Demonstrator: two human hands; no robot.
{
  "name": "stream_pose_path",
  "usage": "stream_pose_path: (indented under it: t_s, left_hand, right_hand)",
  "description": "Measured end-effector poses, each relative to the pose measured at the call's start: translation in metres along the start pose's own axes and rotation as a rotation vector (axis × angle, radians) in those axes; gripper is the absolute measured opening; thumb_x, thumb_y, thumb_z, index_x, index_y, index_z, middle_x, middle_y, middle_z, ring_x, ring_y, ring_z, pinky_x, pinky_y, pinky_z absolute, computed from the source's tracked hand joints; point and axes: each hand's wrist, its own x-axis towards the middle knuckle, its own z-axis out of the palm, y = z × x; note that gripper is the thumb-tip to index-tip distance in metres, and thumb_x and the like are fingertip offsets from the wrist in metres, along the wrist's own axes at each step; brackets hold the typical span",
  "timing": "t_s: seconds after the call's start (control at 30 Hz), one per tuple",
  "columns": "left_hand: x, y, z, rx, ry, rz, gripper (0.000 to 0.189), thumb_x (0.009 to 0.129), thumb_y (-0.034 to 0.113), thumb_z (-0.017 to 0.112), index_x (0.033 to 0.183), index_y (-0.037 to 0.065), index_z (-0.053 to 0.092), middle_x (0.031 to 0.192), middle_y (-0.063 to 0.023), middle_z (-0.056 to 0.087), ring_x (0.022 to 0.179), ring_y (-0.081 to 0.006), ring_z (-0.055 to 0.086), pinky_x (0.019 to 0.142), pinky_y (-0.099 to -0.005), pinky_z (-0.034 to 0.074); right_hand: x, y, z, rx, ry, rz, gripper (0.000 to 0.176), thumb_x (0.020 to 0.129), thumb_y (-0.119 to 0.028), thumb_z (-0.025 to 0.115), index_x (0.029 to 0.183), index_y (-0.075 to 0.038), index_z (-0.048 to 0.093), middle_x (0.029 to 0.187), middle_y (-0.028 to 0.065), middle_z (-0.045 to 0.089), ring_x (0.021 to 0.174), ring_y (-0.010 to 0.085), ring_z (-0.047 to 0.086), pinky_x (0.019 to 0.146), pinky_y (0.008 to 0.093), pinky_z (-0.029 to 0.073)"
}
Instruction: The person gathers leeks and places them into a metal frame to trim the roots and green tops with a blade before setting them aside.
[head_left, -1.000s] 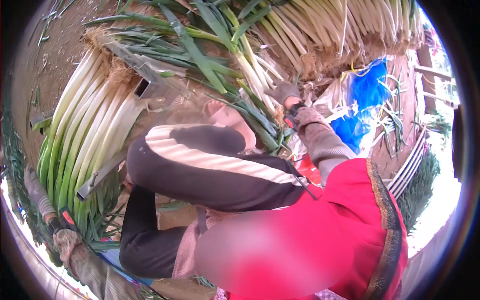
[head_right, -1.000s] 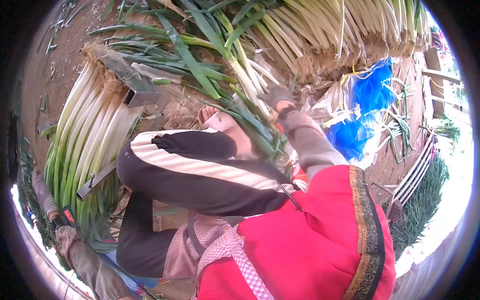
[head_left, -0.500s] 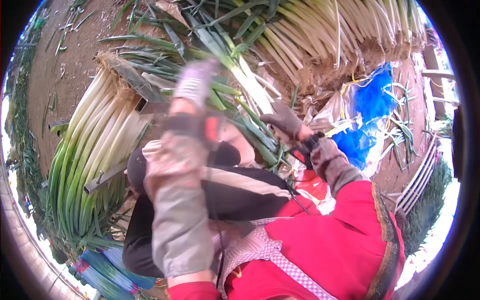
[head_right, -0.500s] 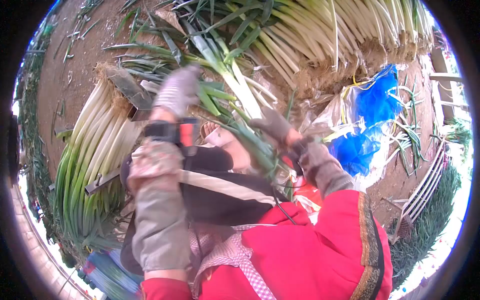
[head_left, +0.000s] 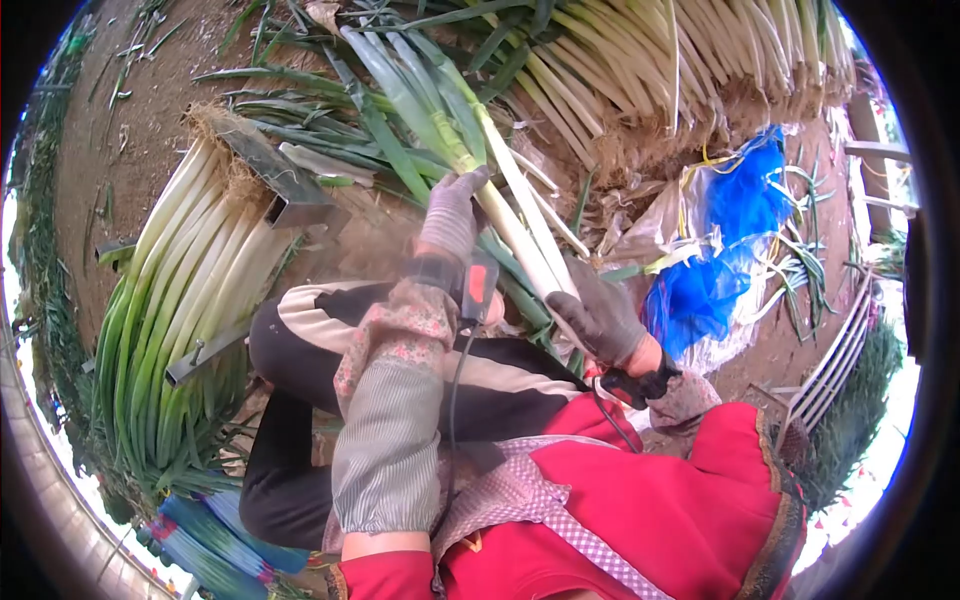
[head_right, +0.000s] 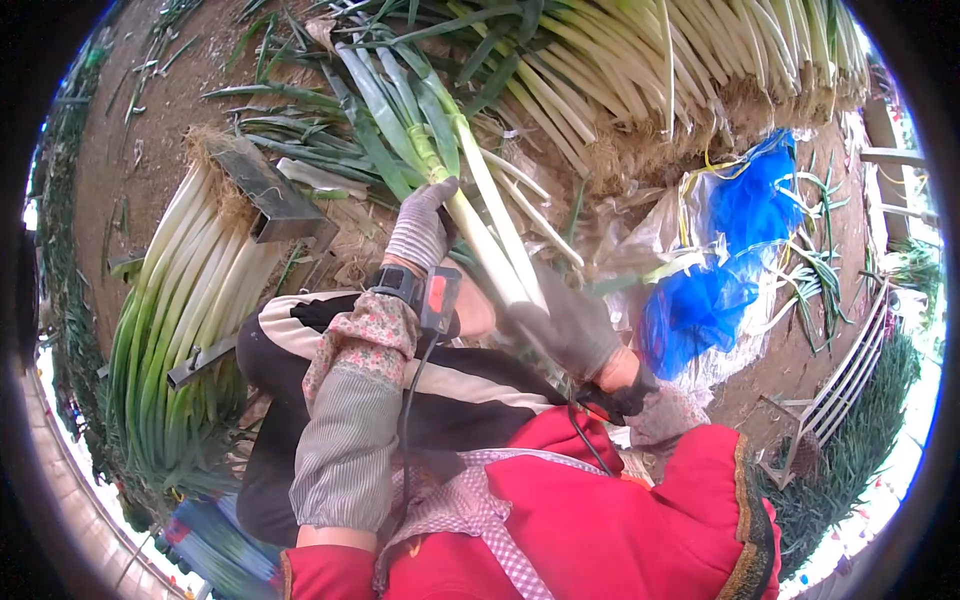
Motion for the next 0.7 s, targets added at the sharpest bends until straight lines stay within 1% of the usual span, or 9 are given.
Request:
stream_pose_path:
  t_s: [0.07,0.23,0.4,0.43,0.47,0.53,0.6,0.63,0.7]
  left_hand:
    - [0.013,-0.005,-0.003,-0.075,0.035,0.012,0.028,0.096,0.013,0.063,0.118,-0.002,0.057,0.099,-0.0132,0.064,0.081,-0.0269,0.068,0.070,-0.0419,0.059]
    - [0.012,0.008,0.005,-0.061,0.155,-0.096,0.038,0.097,0.024,0.062,0.124,-0.002,0.055,0.102,-0.0171,0.063,0.084,-0.0326,0.066,0.072,-0.0472,0.058]
    - [0.092,-0.072,-0.048,0.235,0.007,0.119,0.035,0.100,0.034,0.053,0.103,0.002,0.067,0.078,-0.0125,0.063,0.066,-0.0235,0.059,0.062,-0.0403,0.049]
    - [0.132,-0.100,-0.050,-0.266,-0.105,-0.050,0.033,0.099,0.032,0.058,0.109,0.002,0.067,0.084,-0.0132,0.065,0.070,-0.0242,0.059,0.064,-0.0433,0.049]
    - [0.072,-0.049,-0.007,0.234,0.141,0.047,0.038,0.093,0.029,0.068,0.115,0.000,0.063,0.087,-0.0146,0.067,0.081,-0.0315,0.067,0.069,-0.0424,0.055]
    - [0.037,-0.006,0.025,0.317,0.277,0.011,0.044,0.086,0.023,0.078,0.116,-0.004,0.062,0.088,-0.0160,0.069,0.081,-0.0327,0.070,0.069,-0.0408,0.056]
    - [0.012,0.017,0.037,0.104,0.173,-0.010,0.039,0.085,0.018,0.079,0.112,-0.006,0.062,0.086,-0.0156,0.070,0.072,-0.0318,0.070,0.062,-0.0422,0.057]
    - [0.018,0.017,0.037,-0.115,0.089,-0.012,0.035,0.085,0.016,0.079,0.108,-0.006,0.063,0.083,-0.0154,0.069,0.061,-0.0304,0.068,0.053,-0.0437,0.056]
    - [0.014,0.025,0.034,-0.161,-0.037,-0.006,0.037,0.090,0.020,0.074,0.114,-0.005,0.062,0.088,-0.0159,0.068,0.070,-0.0294,0.067,0.065,-0.0442,0.057]
  right_hand:
    - [-0.006,0.009,-0.002,-0.024,-0.025,0.057,0.045,0.096,-0.035,0.060,0.129,-0.004,0.054,0.106,0.0243,0.066,0.098,0.0429,0.065,0.083,0.0471,0.051]
    - [-0.018,0.018,0.002,-0.093,-0.010,-0.281,0.037,0.098,-0.023,0.059,0.130,-0.003,0.056,0.120,0.0248,0.062,0.099,0.0425,0.066,0.081,0.0456,0.052]
    - [0.007,-0.028,0.011,-0.181,-0.057,0.133,0.064,0.077,-0.028,0.078,0.134,-0.008,0.057,0.119,0.0231,0.066,0.101,0.0380,0.067,0.085,0.0445,0.053]
    - [0.010,-0.022,0.013,-0.143,-0.076,0.073,0.067,0.077,-0.028,0.076,0.136,-0.005,0.055,0.117,0.0209,0.067,0.099,0.0348,0.067,0.086,0.0431,0.052]
    - [0.011,-0.015,0.014,-0.109,-0.091,0.027,0.069,0.077,-0.029,0.075,0.138,-0.003,0.054,0.114,0.0186,0.068,0.098,0.0317,0.067,0.087,0.0416,0.052]
    - [0.006,-0.030,-0.013,0.158,-0.139,0.049,0.066,0.077,-0.027,0.075,0.134,0.001,0.056,0.107,0.0116,0.067,0.092,0.0216,0.063,0.081,0.0356,0.051]
    - [-0.006,-0.048,-0.038,0.364,-0.193,0.222,0.064,0.075,-0.025,0.075,0.129,0.004,0.057,0.101,0.0057,0.064,0.087,0.0133,0.057,0.076,0.0300,0.049]
    - [-0.013,-0.040,-0.035,0.361,-0.108,0.088,0.055,0.073,-0.013,0.072,0.124,0.002,0.058,0.086,0.0051,0.062,0.071,0.0124,0.058,0.064,0.0268,0.048]
    - [-0.037,-0.057,-0.046,0.400,-0.149,0.196,0.059,0.071,-0.013,0.072,0.125,0.003,0.057,0.083,0.0041,0.062,0.068,0.0119,0.059,0.062,0.0268,0.049]
